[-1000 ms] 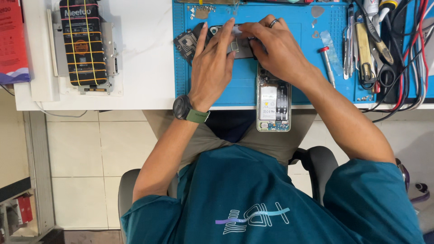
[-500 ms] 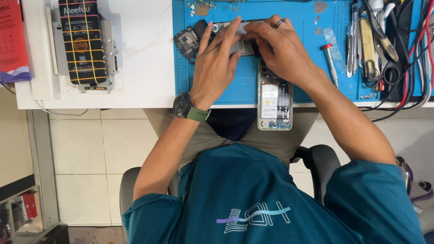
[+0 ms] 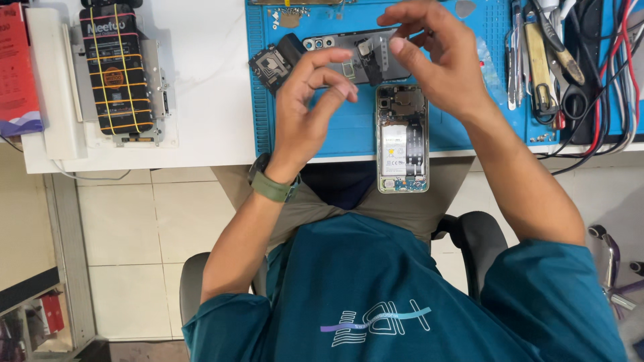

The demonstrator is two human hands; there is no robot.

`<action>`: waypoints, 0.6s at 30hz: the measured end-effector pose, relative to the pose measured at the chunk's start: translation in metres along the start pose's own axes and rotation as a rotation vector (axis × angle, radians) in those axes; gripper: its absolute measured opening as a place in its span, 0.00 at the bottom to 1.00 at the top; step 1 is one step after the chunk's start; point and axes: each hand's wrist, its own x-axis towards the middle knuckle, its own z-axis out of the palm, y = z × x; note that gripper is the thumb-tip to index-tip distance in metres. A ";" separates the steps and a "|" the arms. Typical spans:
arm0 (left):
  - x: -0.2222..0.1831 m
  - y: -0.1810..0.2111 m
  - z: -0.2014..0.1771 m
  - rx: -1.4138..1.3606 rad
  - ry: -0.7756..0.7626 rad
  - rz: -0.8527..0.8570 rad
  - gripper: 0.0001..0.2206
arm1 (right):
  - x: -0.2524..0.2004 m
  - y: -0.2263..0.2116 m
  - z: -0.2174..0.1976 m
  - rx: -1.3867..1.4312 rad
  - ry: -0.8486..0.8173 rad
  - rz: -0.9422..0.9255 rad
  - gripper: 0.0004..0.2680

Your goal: The person uses a screwdriver to remove screws from a disassembled smartphone lying on a blue mat. They then pick up the phone, rotate it to inspect the internal components, and use tweezers to adjust a small part inside the chassis.

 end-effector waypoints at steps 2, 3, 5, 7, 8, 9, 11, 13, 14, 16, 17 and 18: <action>0.000 0.009 -0.002 -0.203 0.013 -0.043 0.11 | 0.000 0.002 0.001 0.167 0.015 0.047 0.10; 0.000 0.011 -0.003 -0.218 0.025 -0.064 0.10 | 0.000 0.002 0.002 0.248 -0.029 0.093 0.14; 0.001 0.012 -0.003 -0.231 0.040 -0.080 0.09 | 0.003 0.000 0.004 0.327 -0.075 0.133 0.19; 0.000 0.010 -0.002 -0.115 0.070 -0.081 0.07 | 0.003 -0.005 0.010 0.419 -0.053 0.233 0.16; 0.002 0.010 0.000 -0.115 0.069 -0.082 0.07 | 0.005 -0.005 0.012 0.420 -0.052 0.235 0.16; 0.003 0.010 0.002 -0.087 0.092 -0.108 0.07 | 0.007 -0.004 0.014 0.425 0.008 0.269 0.13; 0.006 0.005 0.009 -0.059 0.113 -0.137 0.07 | 0.007 -0.002 0.017 0.432 0.070 0.306 0.10; 0.011 -0.002 0.015 0.041 0.271 -0.172 0.08 | 0.008 0.001 0.017 0.310 0.069 0.272 0.09; 0.013 -0.012 0.017 0.041 0.272 -0.171 0.08 | 0.008 0.006 0.019 0.309 0.068 0.270 0.09; 0.018 -0.033 0.020 0.487 0.379 0.013 0.05 | 0.005 0.015 0.022 0.176 0.058 0.218 0.07; 0.019 -0.037 0.020 0.487 0.378 0.012 0.05 | 0.005 0.014 0.023 0.177 0.058 0.219 0.07; 0.020 -0.042 0.020 0.640 0.356 0.061 0.06 | 0.005 0.012 0.025 0.037 0.056 0.157 0.06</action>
